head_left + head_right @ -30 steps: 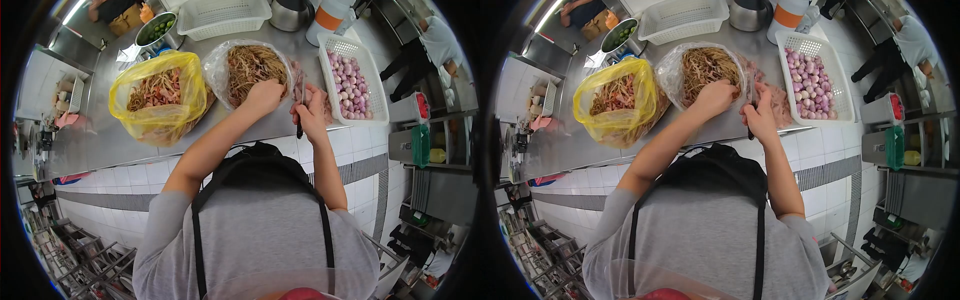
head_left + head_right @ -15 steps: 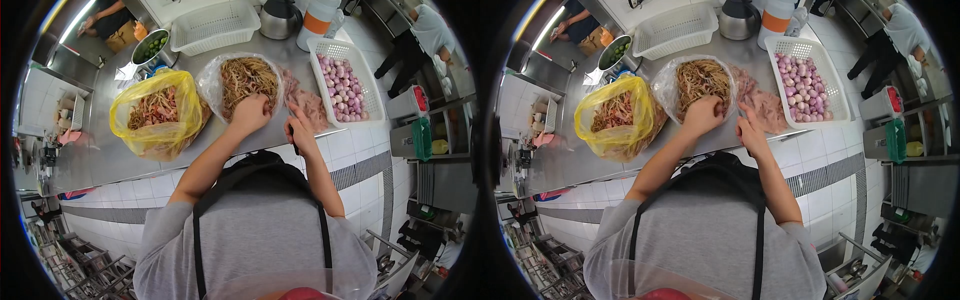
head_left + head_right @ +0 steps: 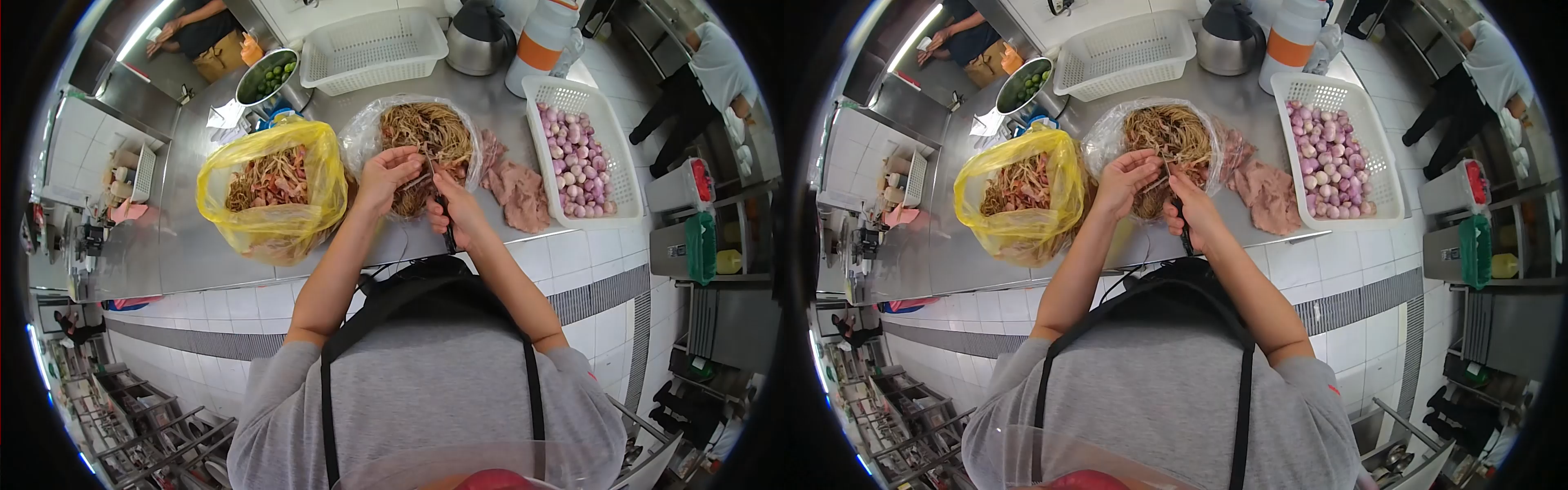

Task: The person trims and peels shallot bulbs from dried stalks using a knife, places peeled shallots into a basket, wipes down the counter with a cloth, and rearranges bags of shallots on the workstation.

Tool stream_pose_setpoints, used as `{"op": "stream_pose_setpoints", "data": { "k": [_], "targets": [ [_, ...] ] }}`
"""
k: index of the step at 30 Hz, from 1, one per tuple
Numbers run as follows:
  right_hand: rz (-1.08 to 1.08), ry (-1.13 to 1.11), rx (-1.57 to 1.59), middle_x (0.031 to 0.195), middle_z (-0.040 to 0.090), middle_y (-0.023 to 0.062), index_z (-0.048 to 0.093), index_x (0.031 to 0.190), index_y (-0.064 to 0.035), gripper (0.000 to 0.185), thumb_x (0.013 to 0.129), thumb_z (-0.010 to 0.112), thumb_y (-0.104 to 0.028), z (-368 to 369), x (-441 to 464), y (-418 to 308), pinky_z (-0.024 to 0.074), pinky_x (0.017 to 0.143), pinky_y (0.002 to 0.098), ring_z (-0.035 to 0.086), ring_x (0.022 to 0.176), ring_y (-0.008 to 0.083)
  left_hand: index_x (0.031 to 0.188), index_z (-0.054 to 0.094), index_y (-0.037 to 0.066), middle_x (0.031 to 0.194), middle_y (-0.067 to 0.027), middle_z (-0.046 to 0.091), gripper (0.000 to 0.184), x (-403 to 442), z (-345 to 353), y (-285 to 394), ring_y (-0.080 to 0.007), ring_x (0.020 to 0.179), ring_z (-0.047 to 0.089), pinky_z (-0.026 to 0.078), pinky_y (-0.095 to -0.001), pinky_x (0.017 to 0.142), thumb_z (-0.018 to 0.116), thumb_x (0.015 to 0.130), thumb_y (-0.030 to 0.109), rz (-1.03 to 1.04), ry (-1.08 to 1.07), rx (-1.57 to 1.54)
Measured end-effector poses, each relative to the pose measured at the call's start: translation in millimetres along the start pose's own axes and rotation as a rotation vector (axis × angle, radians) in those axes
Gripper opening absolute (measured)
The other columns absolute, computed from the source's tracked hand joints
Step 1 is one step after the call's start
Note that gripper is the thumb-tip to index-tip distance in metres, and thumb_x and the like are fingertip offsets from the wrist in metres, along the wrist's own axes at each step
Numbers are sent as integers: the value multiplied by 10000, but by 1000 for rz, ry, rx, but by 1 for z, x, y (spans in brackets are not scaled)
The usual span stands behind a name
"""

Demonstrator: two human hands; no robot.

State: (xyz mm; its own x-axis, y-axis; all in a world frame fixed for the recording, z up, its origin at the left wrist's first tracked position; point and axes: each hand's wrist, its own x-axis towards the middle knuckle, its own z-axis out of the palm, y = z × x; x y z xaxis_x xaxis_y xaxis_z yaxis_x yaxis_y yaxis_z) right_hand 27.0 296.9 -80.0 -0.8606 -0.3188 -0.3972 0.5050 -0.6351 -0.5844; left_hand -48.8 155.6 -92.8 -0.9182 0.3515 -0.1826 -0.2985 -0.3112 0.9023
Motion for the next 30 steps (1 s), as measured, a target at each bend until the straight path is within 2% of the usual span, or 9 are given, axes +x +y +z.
{"op": "stream_pose_setpoints", "data": {
  "k": [4, 9, 12, 16, 19, 21, 22, 26, 30],
  "targets": [
    [-19, -24, 6, 527, 347, -15, 256, 1313, -287, 425, 907, 385, -300, 1, 0, -3, 265, 359, 220, 301, 372, 81, 1051, 528, -21, 945, -92, 606, 295, 0, 4, -4, -137, 850, 580, 481, -244, 755, 590, 764, -12, 65, -8, 31],
    [-30, 20, 100, 517, 337, -26, 390, 1072, -238, 184, 901, 411, -302, 5, 6, -9, 241, 334, 220, 290, 361, 75, 1053, 528, -39, 942, -84, 598, 303, -1, 11, -11, -126, 855, 567, 467, -243, 775, 584, 755, -48, 343, -7, 387],
    [-55, 25, 158, 510, 331, -33, 373, 942, -216, 116, 894, 431, -305, 4, 13, -8, 232, 323, 218, 282, 353, 71, 1075, 521, -35, 952, -75, 587, 294, -2, 12, -16, -121, 873, 556, 461, -240, 782, 561, 784, -21, 376, -65, 283],
    [-28, -15, 192, 507, 326, -35, 379, 955, -226, 124, 889, 441, -310, 1, 13, -10, 231, 323, 214, 279, 352, 70, 1111, 516, 3, 997, -59, 561, 296, -3, 12, -7, -123, 872, 553, 456, -232, 778, 525, 815, 6, 232, -50, 89],
    [-28, -2, 171, 507, 327, -38, 384, 948, -230, 114, 891, 435, -315, 2, 13, -12, 231, 320, 211, 279, 351, 67, 1109, 532, 29, 1027, -45, 535, 274, -2, 16, -5, -125, 858, 552, 457, -229, 772, 492, 839, 32, 443, -37, 308],
    [-69, -7, 132, 508, 329, -37, 393, 939, -231, 101, 894, 428, -314, 2, 13, -13, 229, 318, 208, 278, 350, 62, 1078, 559, 36, 1034, -45, 524, 252, -5, 20, 2, -127, 849, 553, 456, -225, 766, 494, 834, 26, 707, 115, 889],
    [-66, -9, 128, 508, 329, -37, 393, 939, -231, 101, 894, 428, -314, 3, 12, -12, 229, 318, 208, 278, 350, 62, 1043, 571, 3, 1024, -53, 526, 227, -4, 22, -1, -128, 856, 554, 463, -226, 744, 504, 827, 19, 574, 120, 756],
    [-81, -50, 152, 504, 325, -45, 405, 902, -233, 81, 903, 403, -314, 3, 9, -14, 228, 319, 198, 272, 350, 53, 1046, 557, -22, 1014, -60, 541, 234, 4, 20, -5, -126, 859, 558, 472, -227, 727, 512, 817, 3, 508, 39, 480],
    [-67, -98, 241, 502, 325, -38, 396, 900, -240, 72, 902, 406, -311, -2, 9, -13, 229, 311, 206, 275, 342, 56, 1092, 510, -33, 981, -73, 573, 282, 4, 17, -1, -128, 862, 567, 482, -231, 742, 528, 816, 18, 165, 12, 68]
  ]
}}
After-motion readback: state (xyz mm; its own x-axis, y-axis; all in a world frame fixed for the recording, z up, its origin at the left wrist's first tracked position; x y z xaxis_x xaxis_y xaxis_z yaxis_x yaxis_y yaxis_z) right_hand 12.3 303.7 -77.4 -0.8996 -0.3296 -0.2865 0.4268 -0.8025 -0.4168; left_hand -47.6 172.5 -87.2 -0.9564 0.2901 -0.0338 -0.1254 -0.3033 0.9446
